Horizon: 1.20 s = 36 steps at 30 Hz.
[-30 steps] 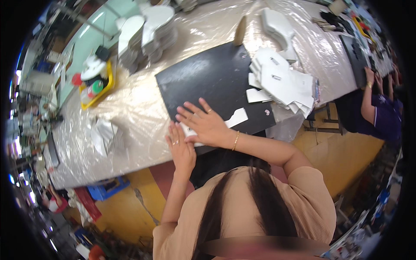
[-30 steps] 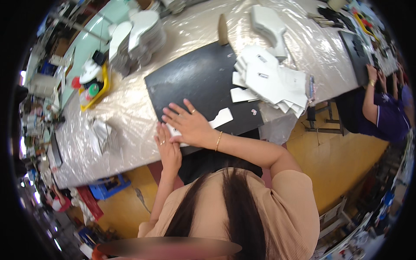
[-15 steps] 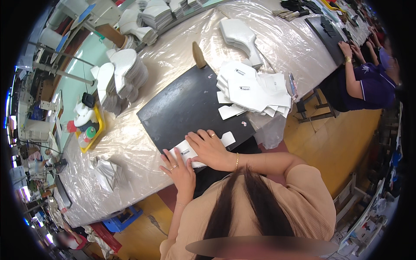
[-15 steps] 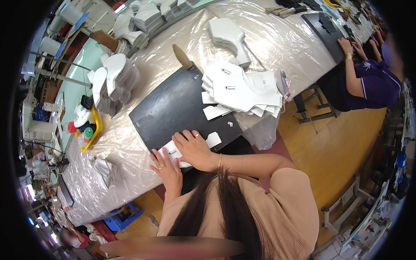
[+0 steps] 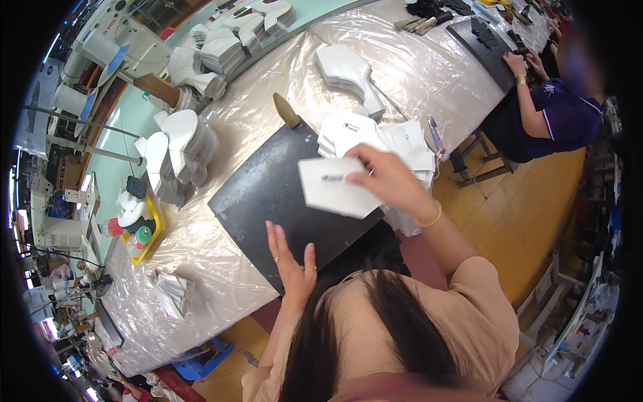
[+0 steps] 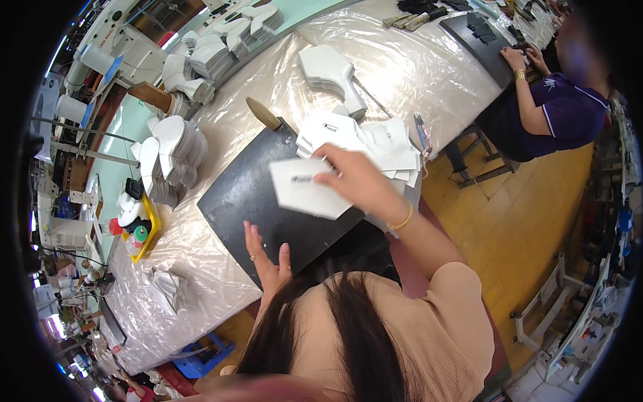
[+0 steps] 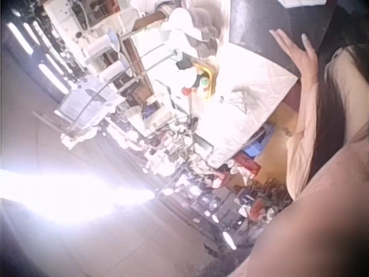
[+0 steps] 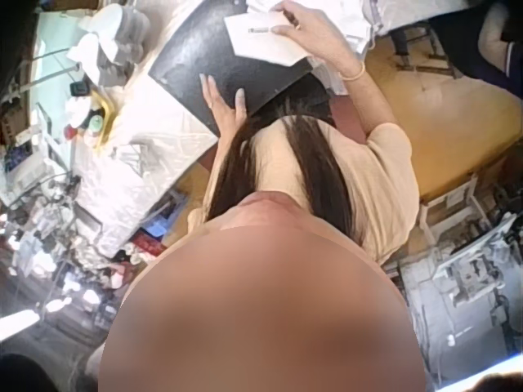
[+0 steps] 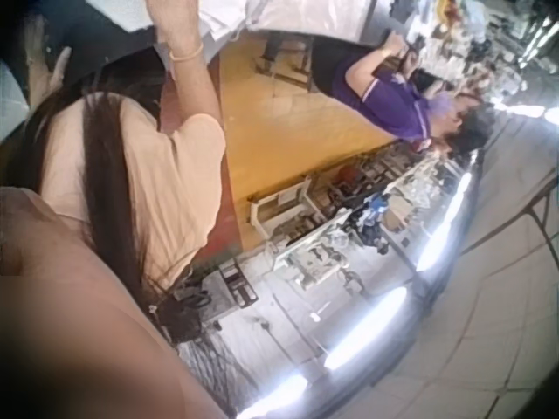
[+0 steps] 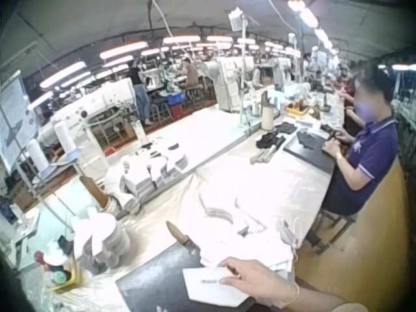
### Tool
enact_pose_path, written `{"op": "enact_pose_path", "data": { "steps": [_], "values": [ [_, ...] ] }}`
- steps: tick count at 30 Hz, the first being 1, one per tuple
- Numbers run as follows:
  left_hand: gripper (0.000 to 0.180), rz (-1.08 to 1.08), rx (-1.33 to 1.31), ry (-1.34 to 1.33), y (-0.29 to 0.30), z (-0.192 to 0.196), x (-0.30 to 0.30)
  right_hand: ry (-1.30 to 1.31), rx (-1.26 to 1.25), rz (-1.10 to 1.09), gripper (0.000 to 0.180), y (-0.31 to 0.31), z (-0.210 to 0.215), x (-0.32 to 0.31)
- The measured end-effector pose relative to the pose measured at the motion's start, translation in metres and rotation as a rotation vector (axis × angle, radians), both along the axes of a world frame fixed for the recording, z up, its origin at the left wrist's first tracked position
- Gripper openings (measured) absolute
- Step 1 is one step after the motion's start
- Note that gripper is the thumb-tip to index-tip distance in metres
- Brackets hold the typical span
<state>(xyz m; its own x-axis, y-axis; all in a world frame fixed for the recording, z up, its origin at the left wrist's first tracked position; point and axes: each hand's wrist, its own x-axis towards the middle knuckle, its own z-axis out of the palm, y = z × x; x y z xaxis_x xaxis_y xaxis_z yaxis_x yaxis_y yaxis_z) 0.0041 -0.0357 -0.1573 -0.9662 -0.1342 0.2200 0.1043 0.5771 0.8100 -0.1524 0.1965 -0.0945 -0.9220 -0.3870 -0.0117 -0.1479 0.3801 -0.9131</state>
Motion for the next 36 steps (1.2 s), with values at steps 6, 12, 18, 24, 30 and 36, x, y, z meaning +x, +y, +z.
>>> {"op": "enact_pose_path", "data": {
  "steps": [6, 12, 18, 24, 30, 36],
  "values": [
    [0.065, -0.313, 0.001, 0.024, 0.044, 0.000, -0.017, 0.172, 0.644, -0.172, 0.059, 0.071, -0.038, -0.074],
    [0.061, -0.548, 0.744, -0.566, 0.095, -0.008, -0.038, 0.018, 0.691, 0.206, 0.075, 0.091, -0.069, -0.119],
    [0.068, -0.338, 1.113, -0.867, 0.121, -0.022, -0.068, -0.197, 0.817, 0.390, 0.094, 0.084, -0.063, -0.129],
    [0.050, -0.310, 0.942, -0.686, 0.125, -0.027, -0.067, -0.207, 0.726, 0.401, 0.095, 0.094, -0.073, -0.120],
    [0.045, -0.340, 0.574, -0.649, 0.110, -0.008, -0.061, -0.273, 0.667, 0.318, 0.091, 0.092, -0.074, -0.106],
    [0.059, -0.399, -0.021, -0.064, 0.087, -0.008, -0.058, 0.064, 0.686, 0.229, 0.082, 0.097, -0.082, -0.085]
  ]
}}
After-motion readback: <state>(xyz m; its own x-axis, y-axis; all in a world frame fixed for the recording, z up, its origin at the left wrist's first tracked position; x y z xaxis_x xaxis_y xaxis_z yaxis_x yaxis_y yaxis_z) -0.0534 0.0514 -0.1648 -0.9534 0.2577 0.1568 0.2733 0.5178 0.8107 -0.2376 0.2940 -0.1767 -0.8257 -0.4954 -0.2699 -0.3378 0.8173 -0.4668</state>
